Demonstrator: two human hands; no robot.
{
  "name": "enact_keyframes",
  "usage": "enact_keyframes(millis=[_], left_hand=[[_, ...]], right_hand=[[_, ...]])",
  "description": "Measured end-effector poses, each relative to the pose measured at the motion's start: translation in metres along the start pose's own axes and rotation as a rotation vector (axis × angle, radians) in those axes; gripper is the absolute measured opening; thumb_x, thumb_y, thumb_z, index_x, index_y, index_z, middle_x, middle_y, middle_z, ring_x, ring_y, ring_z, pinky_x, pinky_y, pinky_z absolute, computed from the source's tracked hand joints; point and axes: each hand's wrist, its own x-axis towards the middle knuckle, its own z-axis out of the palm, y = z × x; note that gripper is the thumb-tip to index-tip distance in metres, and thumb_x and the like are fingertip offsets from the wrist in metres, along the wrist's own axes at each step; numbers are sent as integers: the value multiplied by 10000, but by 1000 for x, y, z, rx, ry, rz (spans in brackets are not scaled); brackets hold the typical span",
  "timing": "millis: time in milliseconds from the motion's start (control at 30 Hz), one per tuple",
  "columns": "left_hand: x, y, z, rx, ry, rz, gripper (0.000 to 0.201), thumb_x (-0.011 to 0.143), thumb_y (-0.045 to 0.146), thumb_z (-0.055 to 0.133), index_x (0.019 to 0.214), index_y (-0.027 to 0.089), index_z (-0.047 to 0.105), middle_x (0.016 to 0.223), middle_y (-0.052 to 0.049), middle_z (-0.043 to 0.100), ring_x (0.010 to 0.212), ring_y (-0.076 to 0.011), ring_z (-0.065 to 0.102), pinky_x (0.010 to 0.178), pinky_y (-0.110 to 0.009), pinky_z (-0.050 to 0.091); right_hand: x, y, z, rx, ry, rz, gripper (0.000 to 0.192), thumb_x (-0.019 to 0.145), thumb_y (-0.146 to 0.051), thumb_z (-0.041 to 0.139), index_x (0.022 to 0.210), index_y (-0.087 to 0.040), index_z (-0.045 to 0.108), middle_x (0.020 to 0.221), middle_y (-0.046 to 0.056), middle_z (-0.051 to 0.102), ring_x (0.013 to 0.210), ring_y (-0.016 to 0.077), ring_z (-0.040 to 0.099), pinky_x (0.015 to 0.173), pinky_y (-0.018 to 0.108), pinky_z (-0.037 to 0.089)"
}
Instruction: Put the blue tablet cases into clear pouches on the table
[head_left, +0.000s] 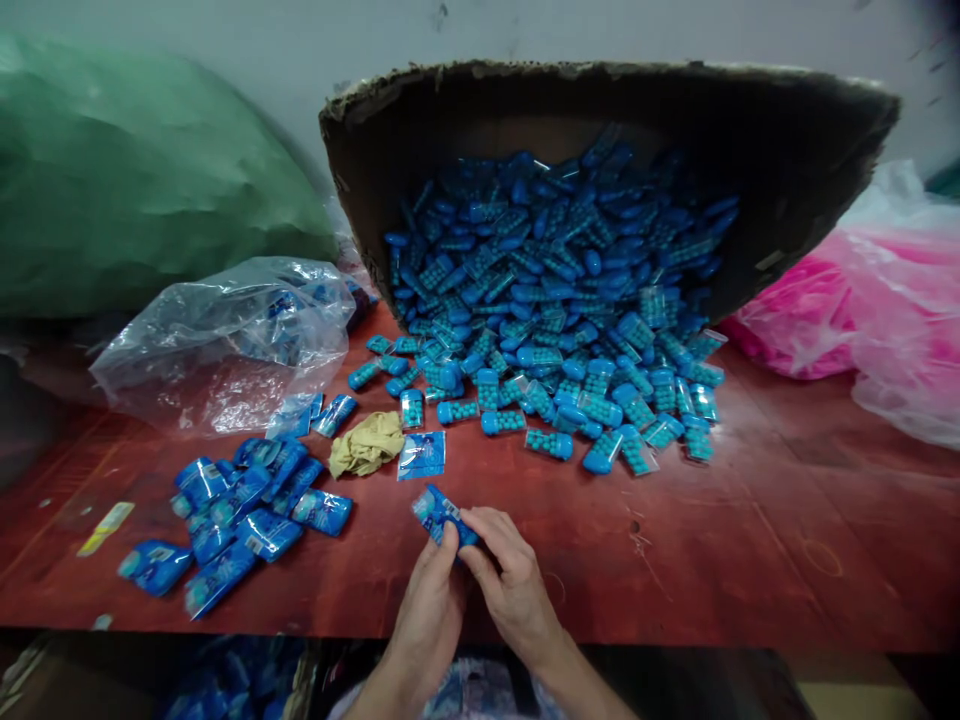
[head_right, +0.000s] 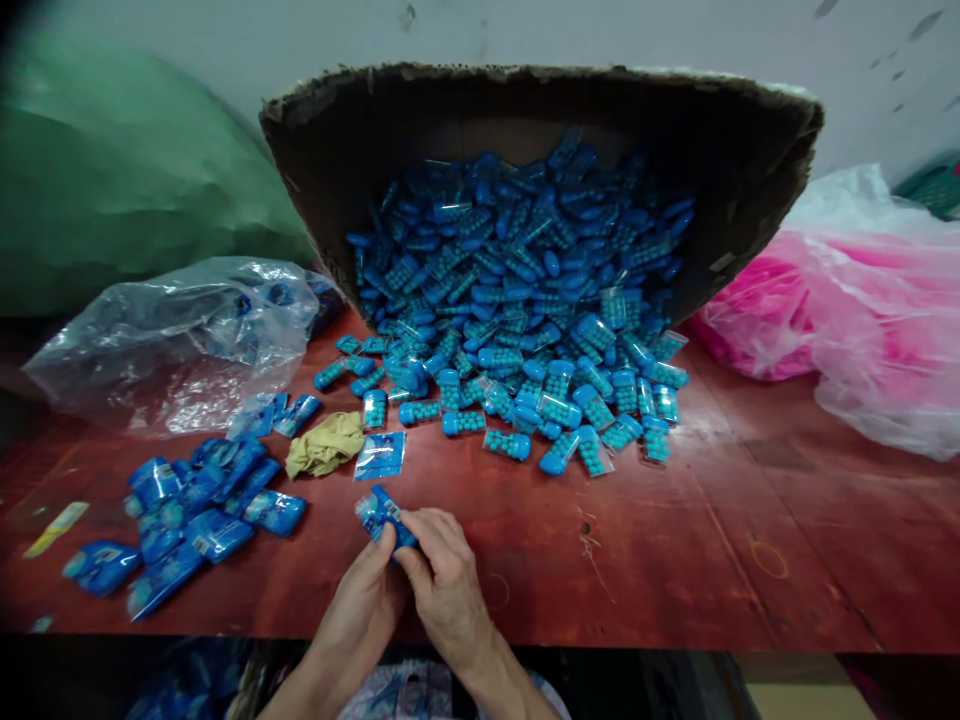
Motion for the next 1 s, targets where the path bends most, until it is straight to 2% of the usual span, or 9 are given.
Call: enact_keyframes(millis=[133, 267, 400, 500, 667, 833, 1000], left_hand=[[1, 9, -9, 154, 4, 9, 228, 721, 337, 590, 891, 191, 635, 872, -31, 659, 801, -157, 582, 696, -265, 437], [6, 23, -17, 244, 13, 32, 184, 699, 292, 622, 840, 173, 623, 782, -18, 657, 680, -125, 581, 595, -233, 439], [9, 29, -20, 132, -42, -86, 104, 703, 233, 620, 770, 154, 613, 725, -20, 664, 681, -141, 606, 672, -283, 473], [9, 27, -21, 72, -92, -159, 117, 712, 196, 609, 823, 159, 617, 772, -30, 682, 734, -162, 628, 721, -317, 481], [9, 27, -22, 17, -210, -190, 146, 726, 180, 596, 868, 170, 626, 884, -39, 690, 801, -162, 629, 763, -300, 472], [8, 26, -16, 36, -168, -154, 118, 698, 184, 630, 812, 154, 643, 809, -31, 693, 724, -125, 621, 718, -244, 477], [4, 23, -12, 44, -133, -125, 119, 681, 209, 650, 783, 147, 648, 744, -27, 681, 682, -117, 609, 678, -238, 483]], right_hand=[[-2, 5, 4, 171, 48, 169, 339, 776, -171, 539, 1106, -251, 543, 1012, 38, 596, 930, 182, 555, 836, 308, 442], [0, 12, 0, 423, -10, 284, 424, 724, -149, 591, 1129, -245, 515, 930, 15, 579, 827, 148, 563, 750, 268, 469], [3, 11, -2, 559, -4, 264, 465, 669, -158, 657, 1106, -254, 532, 893, -3, 552, 797, 132, 531, 741, 263, 452], [4, 9, -3, 628, 9, 240, 501, 624, -181, 712, 1084, -292, 548, 885, -17, 539, 800, 129, 515, 740, 257, 438], [6, 11, -8, 634, -73, 230, 598, 569, -252, 769, 1114, -333, 538, 964, -10, 528, 866, 153, 504, 763, 272, 422], [7, 15, -11, 689, -130, 241, 586, 570, -332, 765, 1113, -322, 545, 956, -7, 526, 878, 156, 490, 742, 258, 418], [6, 17, -12, 667, -154, 251, 576, 598, -346, 744, 1132, -304, 531, 926, -7, 523, 829, 142, 489, 710, 243, 413]])
